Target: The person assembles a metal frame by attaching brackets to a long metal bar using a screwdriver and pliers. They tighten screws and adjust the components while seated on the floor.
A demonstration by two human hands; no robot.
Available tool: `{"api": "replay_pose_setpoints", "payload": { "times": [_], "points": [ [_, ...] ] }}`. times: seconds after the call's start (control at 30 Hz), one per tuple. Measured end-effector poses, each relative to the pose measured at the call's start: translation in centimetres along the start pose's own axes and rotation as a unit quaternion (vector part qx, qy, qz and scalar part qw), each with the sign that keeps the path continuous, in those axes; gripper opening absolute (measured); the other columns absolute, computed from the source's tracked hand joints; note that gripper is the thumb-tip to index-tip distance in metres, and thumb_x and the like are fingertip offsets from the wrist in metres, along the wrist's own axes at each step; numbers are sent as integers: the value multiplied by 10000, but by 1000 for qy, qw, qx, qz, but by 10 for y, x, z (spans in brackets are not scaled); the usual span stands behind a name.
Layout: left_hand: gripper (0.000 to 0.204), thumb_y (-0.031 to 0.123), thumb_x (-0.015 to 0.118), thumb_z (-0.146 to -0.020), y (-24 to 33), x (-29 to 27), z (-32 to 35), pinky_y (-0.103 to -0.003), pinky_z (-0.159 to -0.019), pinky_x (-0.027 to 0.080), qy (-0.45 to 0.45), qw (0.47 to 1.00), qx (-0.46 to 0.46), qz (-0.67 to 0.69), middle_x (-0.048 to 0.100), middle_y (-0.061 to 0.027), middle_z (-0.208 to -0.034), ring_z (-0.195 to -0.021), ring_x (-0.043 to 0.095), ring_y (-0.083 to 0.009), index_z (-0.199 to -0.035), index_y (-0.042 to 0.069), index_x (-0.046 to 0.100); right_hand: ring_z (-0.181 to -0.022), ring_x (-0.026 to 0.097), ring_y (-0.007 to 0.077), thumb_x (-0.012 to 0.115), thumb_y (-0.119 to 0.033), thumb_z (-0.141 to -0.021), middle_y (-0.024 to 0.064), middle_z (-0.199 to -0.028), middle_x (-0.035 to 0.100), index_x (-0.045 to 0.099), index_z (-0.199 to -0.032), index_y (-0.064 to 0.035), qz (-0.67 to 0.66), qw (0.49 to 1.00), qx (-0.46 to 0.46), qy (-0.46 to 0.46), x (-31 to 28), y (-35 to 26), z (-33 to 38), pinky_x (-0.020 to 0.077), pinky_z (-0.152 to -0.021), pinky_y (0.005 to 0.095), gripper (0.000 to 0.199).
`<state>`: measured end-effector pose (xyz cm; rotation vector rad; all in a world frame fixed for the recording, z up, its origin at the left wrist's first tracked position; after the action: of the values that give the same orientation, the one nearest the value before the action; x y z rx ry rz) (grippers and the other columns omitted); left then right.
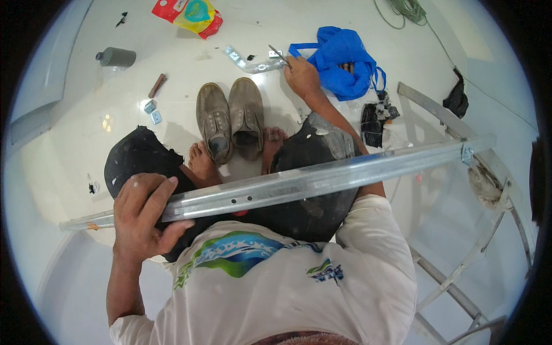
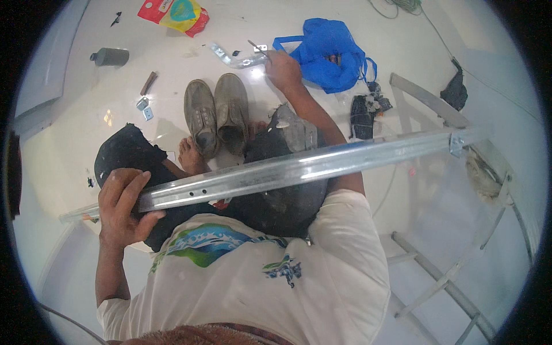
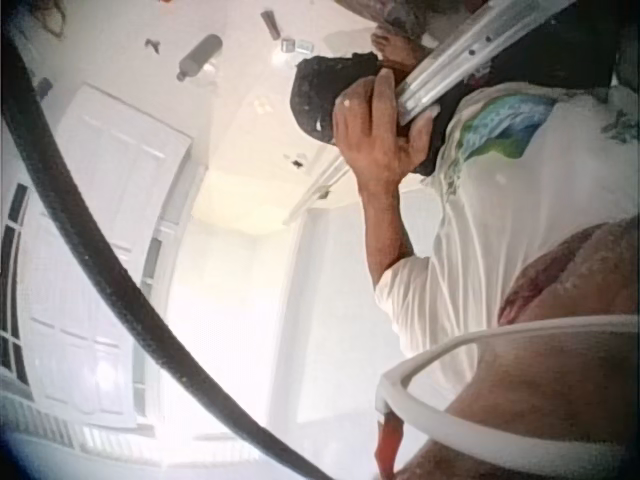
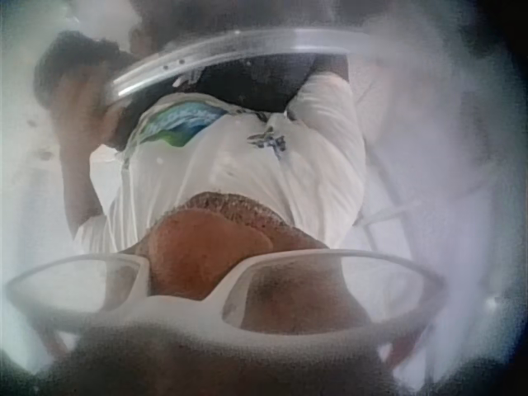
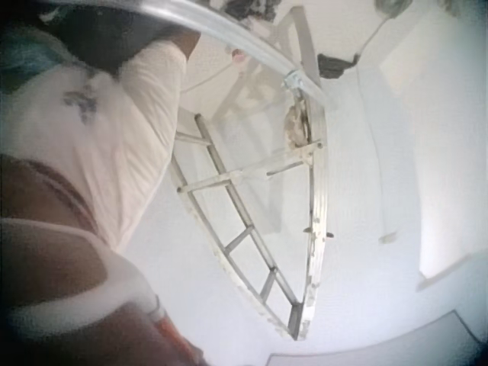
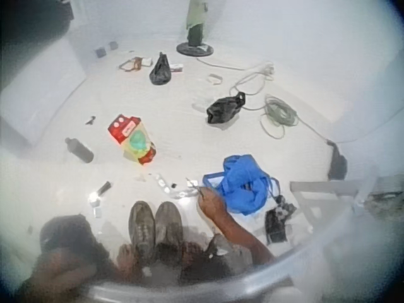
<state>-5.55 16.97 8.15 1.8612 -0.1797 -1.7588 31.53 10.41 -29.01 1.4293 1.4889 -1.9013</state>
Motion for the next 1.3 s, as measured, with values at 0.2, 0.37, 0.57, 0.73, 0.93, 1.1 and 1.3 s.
{"api": "replay_pose_setpoints", "payload": {
  "times": [0.2, 0.37, 0.57, 0.73, 0.93, 1.1, 1.3],
  "points": [
    [613, 451, 878, -841, 8, 0, 7, -450, -776, 582, 27, 1000, -11, 7, 700, -162, -1013, -915, 711, -349, -1210, -19, 741, -1022, 741, 445, 639, -291, -1004, 219, -1072, 774, 750, -1187, -96, 67, 985, 63, -146, 34, 10, -36, 584, -880, 571, 290],
    [573, 384, 885, -850, 20, 3, 1, -460, -797, 586, 38, 999, 0, 1, 710, -169, -1035, -934, 714, -363, -1221, -25, 732, -991, 753, 420, 671, -248, -1005, 210, -1040, 776, 763, -1153, -77, -44, 999, 21, -4, 23, 13, -31, 595, -867, 529, 244],
    [492, 255, 867, -860, 32, -6, 2, -477, -843, 583, 100, 995, 26, -2, 716, -181, -1066, -972, 712, -376, -1236, -29, 723, -862, 715, 221, 695, -253, -1030, 87, -896, 736, 744, -1108, -25, -325, 906, 271, -33, -51, 18, 34, 577, -800, 395, 246],
    [448, 67, 896, -727, 50, -12, 15, -433, -739, 580, 212, 974, 86, 10, 712, -153, -984, -891, 711, -340, -1141, -27, 755, -656, 671, 194, 634, -264, -1048, 93, -854, 695, 662, -1096, -14, -346, 894, 276, 72, -145, 56, 204, 526, -572, 361, 256],
    [409, 95, 891, -791, 98, 23, 16, -398, -697, 578, 140, 954, 192, 183, 699, -113, -967, -829, 714, -279, -1164, 8, 749, -664, 749, 196, 510, -210, -1096, 262, -1097, 765, 493, -1046, -44, -462, 810, 332, 142, -309, -112, 303, 525, -492, 243, 174],
    [644, 208, 929, -839, 156, 39, -9, -399, -829, 602, 59, 935, 190, 294, 670, -162, -1212, -1049, 718, -332, -1391, 53, 634, -712, 748, 160, 548, -123, -1105, 200, -1125, 764, 548, -1169, 14, -461, 862, 196, 75, -323, -252, 284, 552, -542, 246, 151],
    [603, 203, 952, -791, 142, 27, 3, -441, -882, 585, 171, 936, 121, 284, 669, -136, -1184, -1059, 690, -359, -1286, 81, 629, -809, 609, 96, 543, -116, -1123, 77, -1023, 675, 636, -1236, 45, -527, 845, 83, 36, -303, -304, 262, 498, -714, 250, 218]
  ]
}}
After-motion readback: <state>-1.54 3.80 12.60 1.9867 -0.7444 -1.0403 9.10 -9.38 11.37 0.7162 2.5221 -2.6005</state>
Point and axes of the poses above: each hand's wrist, its own z-axis away from the middle knuckle, its own x-axis out of the palm, y = z × x, the point moved 5 cm from there along -z, towards the middle knuckle
